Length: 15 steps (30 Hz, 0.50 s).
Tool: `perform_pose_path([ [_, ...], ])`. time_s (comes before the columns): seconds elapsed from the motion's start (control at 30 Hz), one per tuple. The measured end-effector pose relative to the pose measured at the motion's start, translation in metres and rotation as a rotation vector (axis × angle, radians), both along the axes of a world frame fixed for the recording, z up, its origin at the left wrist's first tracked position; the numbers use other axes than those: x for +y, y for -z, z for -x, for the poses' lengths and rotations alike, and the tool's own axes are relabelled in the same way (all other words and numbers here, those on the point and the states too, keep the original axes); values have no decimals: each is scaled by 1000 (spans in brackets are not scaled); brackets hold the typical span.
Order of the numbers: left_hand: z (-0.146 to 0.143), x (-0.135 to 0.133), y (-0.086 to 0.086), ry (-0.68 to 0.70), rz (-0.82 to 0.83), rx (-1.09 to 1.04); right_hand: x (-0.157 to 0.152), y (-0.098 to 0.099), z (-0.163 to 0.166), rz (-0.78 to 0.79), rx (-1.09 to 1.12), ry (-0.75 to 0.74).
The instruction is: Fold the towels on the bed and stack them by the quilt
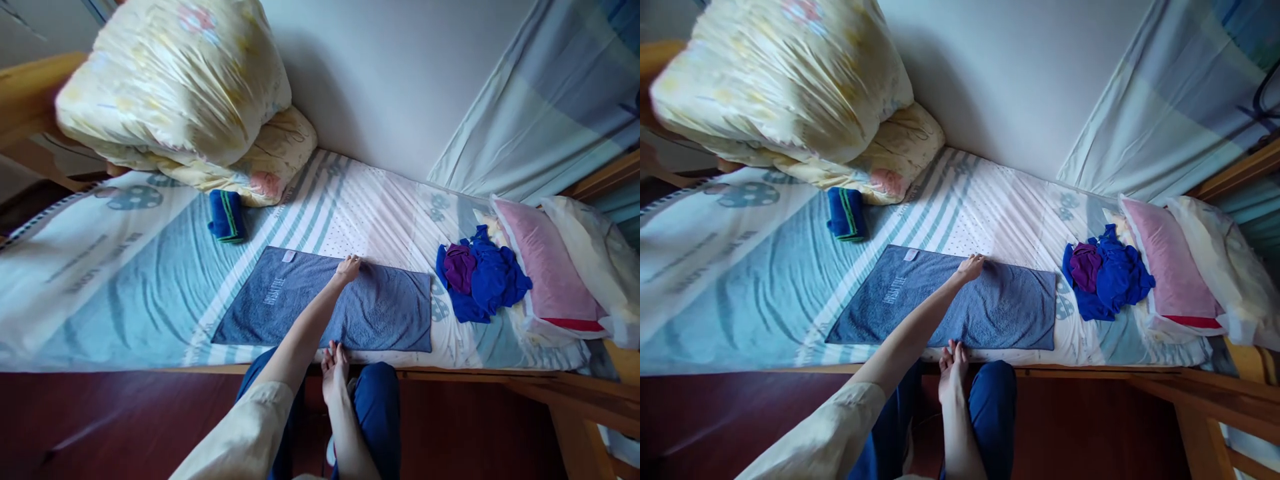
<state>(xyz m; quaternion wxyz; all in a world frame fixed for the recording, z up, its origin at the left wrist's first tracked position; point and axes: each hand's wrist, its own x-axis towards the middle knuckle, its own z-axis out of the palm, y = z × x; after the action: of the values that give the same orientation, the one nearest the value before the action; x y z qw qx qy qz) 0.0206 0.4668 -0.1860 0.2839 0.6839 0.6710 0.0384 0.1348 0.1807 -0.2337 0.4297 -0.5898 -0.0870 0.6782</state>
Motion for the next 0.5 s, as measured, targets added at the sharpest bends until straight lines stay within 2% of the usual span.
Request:
perform_pose_path([
  [0.2, 2, 12, -4, -49, 39, 16, -2, -1, -3, 43, 18, -46],
  [0.5, 6, 15, -21, -131, 82, -11, -2, -20, -2, 82, 20, 80],
])
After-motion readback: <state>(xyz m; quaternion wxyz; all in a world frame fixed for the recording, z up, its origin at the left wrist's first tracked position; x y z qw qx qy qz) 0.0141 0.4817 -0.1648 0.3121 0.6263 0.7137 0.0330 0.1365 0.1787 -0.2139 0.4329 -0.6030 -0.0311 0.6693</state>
